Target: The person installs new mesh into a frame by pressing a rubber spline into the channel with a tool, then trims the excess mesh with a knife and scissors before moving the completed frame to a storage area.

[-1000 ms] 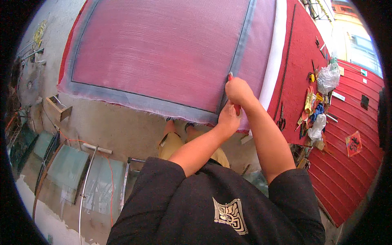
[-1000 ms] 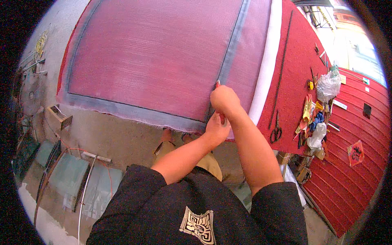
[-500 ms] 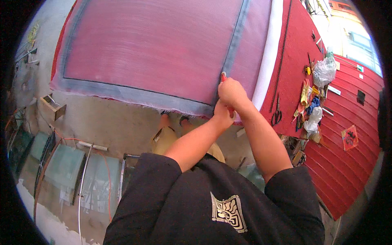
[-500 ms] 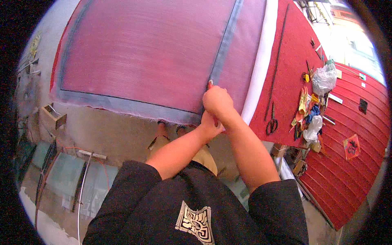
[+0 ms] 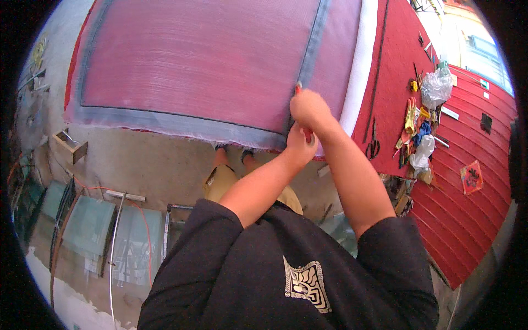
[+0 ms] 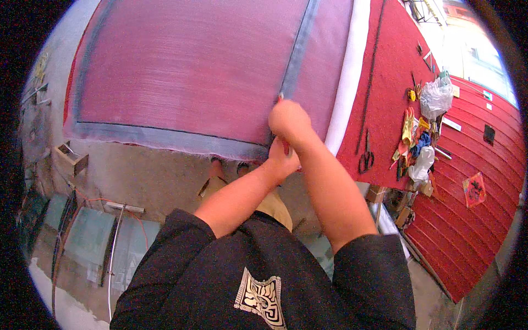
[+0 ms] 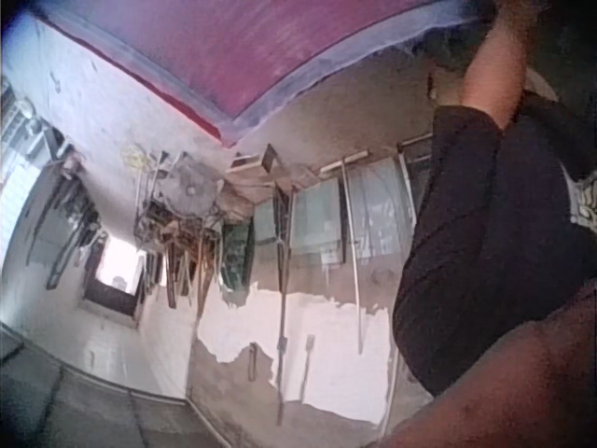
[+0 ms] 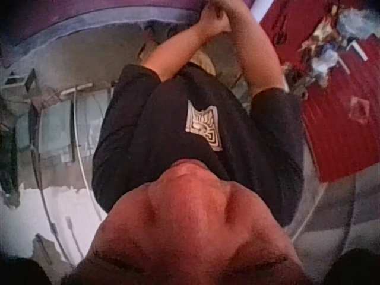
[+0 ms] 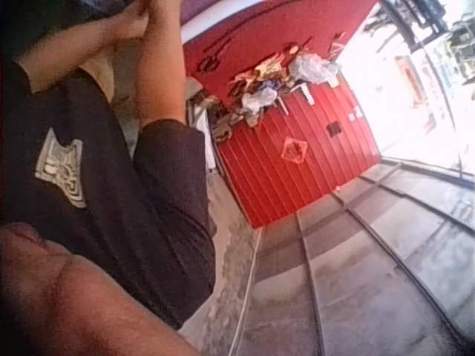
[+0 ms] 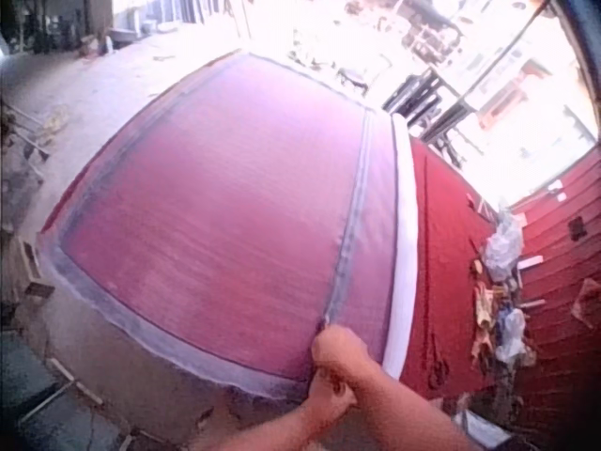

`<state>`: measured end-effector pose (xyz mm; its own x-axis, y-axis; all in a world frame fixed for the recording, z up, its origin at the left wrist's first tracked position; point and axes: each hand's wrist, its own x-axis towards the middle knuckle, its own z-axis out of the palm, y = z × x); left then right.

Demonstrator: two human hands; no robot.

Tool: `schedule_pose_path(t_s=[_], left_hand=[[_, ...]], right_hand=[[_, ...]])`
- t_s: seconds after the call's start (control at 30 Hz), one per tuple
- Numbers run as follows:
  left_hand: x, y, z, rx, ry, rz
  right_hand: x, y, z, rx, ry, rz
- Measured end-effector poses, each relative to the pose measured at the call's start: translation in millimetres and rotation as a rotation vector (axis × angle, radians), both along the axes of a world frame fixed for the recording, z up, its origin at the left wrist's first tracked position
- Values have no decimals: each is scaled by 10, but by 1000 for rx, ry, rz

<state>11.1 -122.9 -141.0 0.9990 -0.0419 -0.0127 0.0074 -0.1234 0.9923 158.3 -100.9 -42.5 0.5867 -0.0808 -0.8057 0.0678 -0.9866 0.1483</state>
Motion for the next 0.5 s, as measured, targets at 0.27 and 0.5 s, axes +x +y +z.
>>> schedule_pose_path(t_s=[0.27, 0.5], left_hand=[[-255, 386, 321, -11, -49, 2], [-555, 1022, 947, 389, -171, -669]], right_hand=[[-503, 38, 38, 56, -266, -51], [-532, 67, 211, 117, -47, -258]])
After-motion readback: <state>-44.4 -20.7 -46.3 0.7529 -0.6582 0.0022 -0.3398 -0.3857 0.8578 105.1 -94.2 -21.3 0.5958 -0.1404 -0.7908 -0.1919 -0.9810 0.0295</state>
